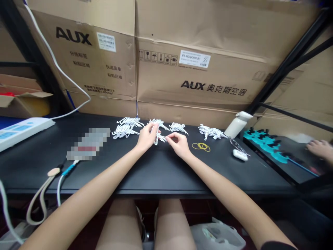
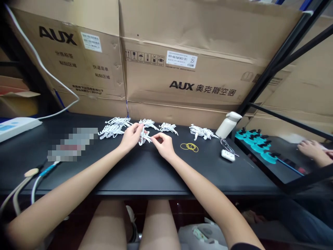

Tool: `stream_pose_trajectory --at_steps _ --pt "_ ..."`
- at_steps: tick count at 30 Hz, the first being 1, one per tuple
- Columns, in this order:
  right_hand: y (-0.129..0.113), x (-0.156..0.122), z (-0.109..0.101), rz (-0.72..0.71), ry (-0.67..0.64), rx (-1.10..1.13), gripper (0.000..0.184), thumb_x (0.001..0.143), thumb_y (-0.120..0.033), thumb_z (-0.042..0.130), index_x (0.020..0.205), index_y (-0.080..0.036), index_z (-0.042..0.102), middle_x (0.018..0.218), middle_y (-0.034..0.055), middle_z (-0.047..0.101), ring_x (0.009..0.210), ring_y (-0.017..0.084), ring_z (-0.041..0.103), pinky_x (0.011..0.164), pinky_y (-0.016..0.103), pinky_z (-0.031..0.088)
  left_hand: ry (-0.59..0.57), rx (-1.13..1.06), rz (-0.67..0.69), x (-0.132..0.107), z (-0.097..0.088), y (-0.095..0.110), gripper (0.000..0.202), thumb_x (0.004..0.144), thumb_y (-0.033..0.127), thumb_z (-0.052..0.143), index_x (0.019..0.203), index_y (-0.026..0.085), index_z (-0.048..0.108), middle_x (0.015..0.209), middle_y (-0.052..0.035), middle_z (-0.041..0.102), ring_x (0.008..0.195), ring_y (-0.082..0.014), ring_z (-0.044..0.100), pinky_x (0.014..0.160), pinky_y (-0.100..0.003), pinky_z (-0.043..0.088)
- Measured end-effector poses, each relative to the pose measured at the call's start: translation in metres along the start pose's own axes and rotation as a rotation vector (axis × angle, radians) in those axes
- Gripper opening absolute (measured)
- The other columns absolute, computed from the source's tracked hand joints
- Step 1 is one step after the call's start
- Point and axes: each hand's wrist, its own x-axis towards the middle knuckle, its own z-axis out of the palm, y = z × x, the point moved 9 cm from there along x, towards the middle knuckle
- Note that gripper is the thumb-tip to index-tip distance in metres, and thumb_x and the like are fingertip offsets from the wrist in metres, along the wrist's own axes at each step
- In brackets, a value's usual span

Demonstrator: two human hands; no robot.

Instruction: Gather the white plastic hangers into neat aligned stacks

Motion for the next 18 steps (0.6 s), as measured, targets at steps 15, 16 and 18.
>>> stream_pose_trajectory --at_steps 15,16,18 --pt "-0.004 -0.005 0.017 -0.030 -0.161 -0.062 0.021 0.081 -0.039 0.063 0.080 -0.018 0.066 0.073 0.0025 0.068 0.064 0.015 0.060 0.061 0.027 0.048 -0.051 0.052 0.040 -0.004 0.005 0.006 0.040 0.086 0.057 0.050 0.082 0.018 0.059 0.077 -0.0038 0.068 0.049 -0.0126 0.060 0.047 -0.022 0.048" --pt "-0.004 -0.005 0.019 -0.032 -0.181 -0.060 0.020 0.082 -0.038 0.061 0.083 -0.018 0.067 0.075 0.0027 0.069 0.065 0.016 0.061 0.063 0.027 0.049 -0.049 0.046 0.039 -0.004 0.005 0.006 0.040 0.086 0.057 0.050 0.082 0.018 0.059 0.076 -0.0038 0.068 0.049 -0.0126 0.060 0.047 -0.022 0.048" --pt "-0.006 -0.007 0.024 -0.054 -0.231 -0.070 0.021 0.087 -0.036 0.055 0.088 -0.019 0.067 0.077 0.0031 0.070 0.065 0.015 0.062 0.066 0.028 0.049 -0.050 0.032 0.026 -0.004 0.005 0.004 0.040 0.086 0.057 0.051 0.083 0.018 0.059 0.077 -0.0041 0.068 0.051 -0.0130 0.062 0.046 -0.021 0.048"
